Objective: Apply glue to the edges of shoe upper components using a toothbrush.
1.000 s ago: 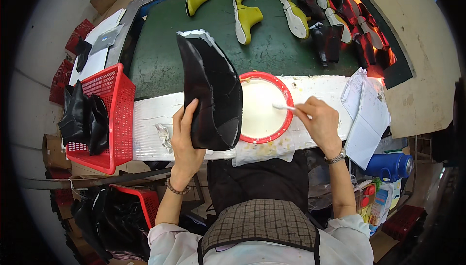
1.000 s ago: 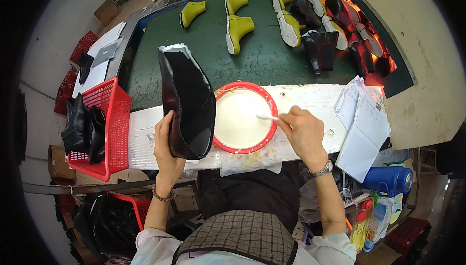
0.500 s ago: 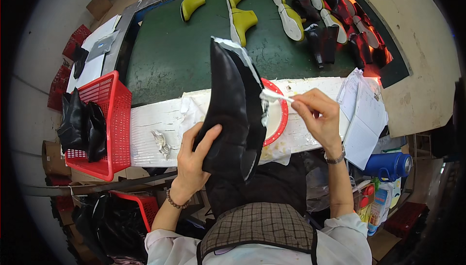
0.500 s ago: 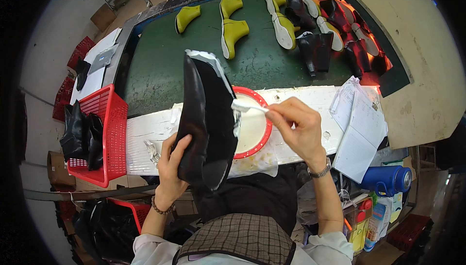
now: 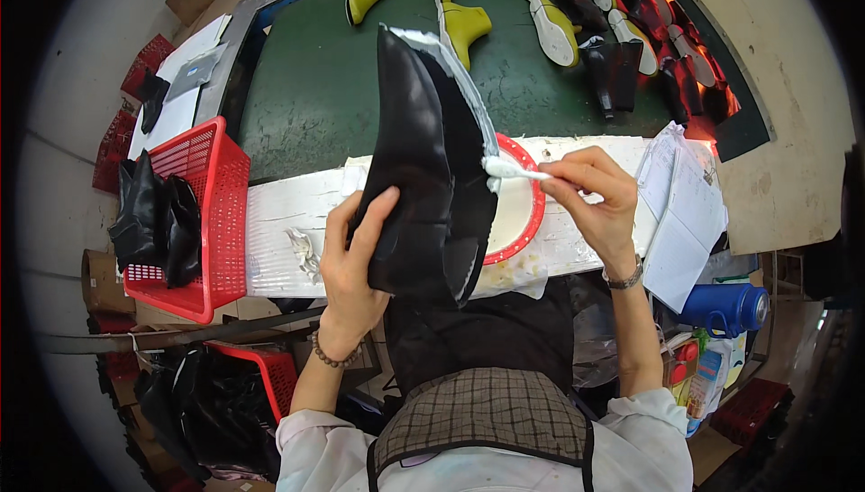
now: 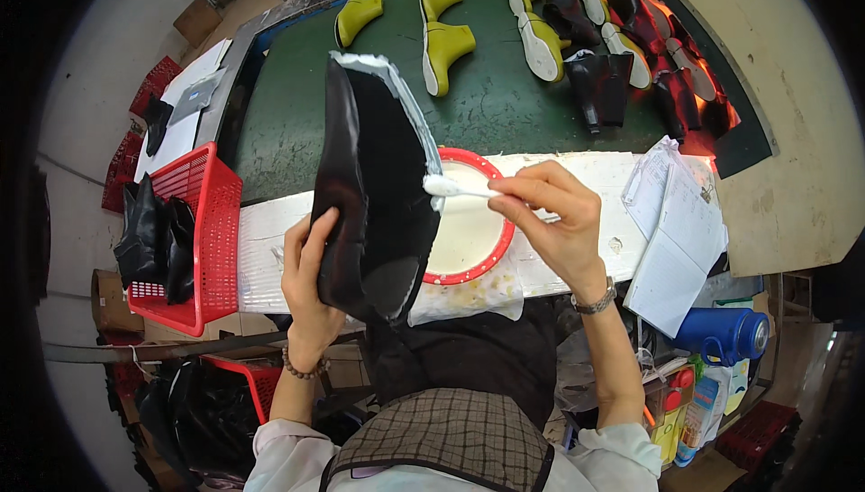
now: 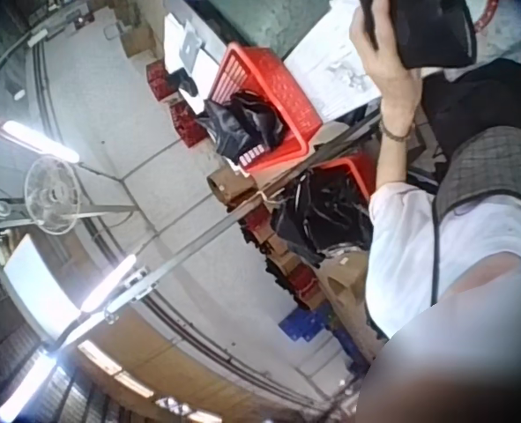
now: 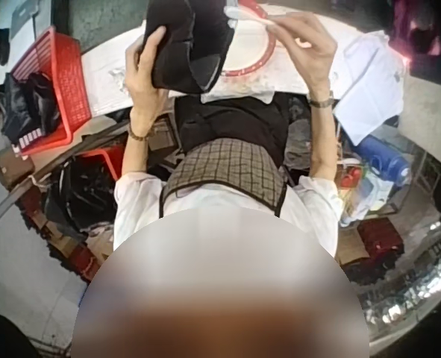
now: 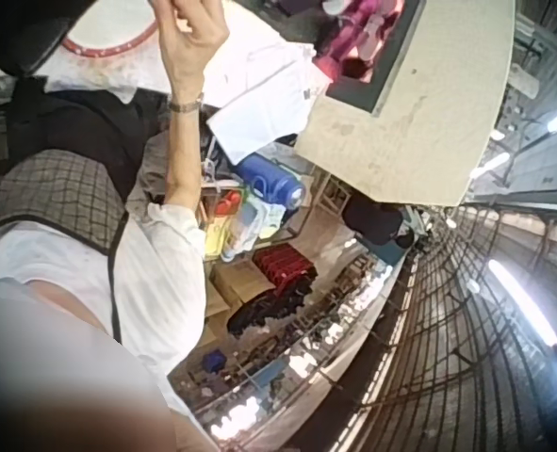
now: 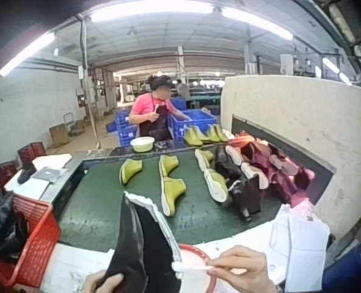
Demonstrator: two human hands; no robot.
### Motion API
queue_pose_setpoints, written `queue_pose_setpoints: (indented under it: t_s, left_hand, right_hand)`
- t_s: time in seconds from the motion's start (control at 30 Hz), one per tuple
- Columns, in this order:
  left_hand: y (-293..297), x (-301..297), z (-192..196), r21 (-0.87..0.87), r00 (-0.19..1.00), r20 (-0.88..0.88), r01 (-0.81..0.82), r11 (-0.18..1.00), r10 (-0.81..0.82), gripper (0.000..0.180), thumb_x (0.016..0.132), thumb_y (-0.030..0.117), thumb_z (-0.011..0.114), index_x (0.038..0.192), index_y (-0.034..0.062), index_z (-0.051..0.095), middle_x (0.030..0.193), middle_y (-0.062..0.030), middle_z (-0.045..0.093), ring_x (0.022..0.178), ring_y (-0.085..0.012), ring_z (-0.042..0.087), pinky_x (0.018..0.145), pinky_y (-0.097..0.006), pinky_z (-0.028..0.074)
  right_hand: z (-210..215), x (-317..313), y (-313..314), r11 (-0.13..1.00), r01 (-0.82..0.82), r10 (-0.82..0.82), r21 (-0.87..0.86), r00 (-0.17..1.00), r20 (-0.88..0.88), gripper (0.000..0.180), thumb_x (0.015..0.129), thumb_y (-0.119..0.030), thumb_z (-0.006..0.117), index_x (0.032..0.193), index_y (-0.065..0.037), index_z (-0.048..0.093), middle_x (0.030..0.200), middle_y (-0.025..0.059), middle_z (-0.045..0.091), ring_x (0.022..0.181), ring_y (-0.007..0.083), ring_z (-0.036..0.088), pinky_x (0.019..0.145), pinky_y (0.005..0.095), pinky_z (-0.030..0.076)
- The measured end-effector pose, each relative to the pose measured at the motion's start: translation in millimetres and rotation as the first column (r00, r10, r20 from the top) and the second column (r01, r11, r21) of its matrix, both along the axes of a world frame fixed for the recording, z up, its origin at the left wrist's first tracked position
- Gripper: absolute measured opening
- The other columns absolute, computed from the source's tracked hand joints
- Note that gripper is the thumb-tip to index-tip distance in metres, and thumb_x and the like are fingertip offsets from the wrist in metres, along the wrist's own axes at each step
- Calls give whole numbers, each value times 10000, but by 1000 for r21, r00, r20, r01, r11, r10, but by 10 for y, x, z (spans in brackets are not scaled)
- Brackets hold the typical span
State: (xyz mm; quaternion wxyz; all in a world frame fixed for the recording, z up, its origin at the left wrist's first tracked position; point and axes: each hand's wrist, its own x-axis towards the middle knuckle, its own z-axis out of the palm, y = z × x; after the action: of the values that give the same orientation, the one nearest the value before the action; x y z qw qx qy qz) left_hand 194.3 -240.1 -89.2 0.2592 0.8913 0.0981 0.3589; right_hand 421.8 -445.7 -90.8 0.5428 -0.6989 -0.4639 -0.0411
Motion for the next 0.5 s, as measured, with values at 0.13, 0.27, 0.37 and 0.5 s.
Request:
queue_pose_setpoints:
  t_s: [0.13, 0.27, 0.37, 0.5]
  left_hand:
    - [29, 116, -39, 33, 997, 57, -47, 998, 45, 624, 813, 15, 757, 1414, 52, 591, 1304, -199, 563, 1155, -357, 605, 976, -396, 500]
    - [65, 229, -76, 57, 989, 120, -97, 994, 89, 624, 826, -1, 738, 1425, 13, 562, 1331, -196, 570, 1200, -359, 573, 1032, -396, 454]
    - [94, 264, -125, 93, 980, 142, -152, 984, 138, 632, 823, -2, 743, 1428, 12, 559, 1333, -188, 576, 1218, -360, 564, 1059, -404, 441]
    - [165, 251, -216, 164, 987, 121, -124, 979, 105, 662, 805, -11, 754, 1434, 7, 549, 1372, -198, 571, 1237, -341, 565, 1065, -402, 448]
  right_hand:
    - [-92, -181, -55, 1000, -9, 10, 9, 999, -45, 205, 797, 2, 835, 997, -24, 798, 898, 51, 695, 752, 95, 648, 616, 218, 488]
    - [-53, -314, -122, 998, -49, 48, -28, 998, -42, 222, 780, 14, 839, 997, -11, 799, 884, 70, 702, 746, 123, 681, 644, 231, 544]
    - [1, -418, -135, 997, -67, 66, -47, 998, -22, 204, 770, -26, 853, 967, -36, 801, 836, 62, 695, 710, 148, 662, 601, 263, 505]
    - [74, -487, -154, 980, -183, 176, -71, 979, -98, 181, 791, -31, 843, 967, -26, 800, 790, 57, 697, 639, 135, 632, 543, 264, 473]
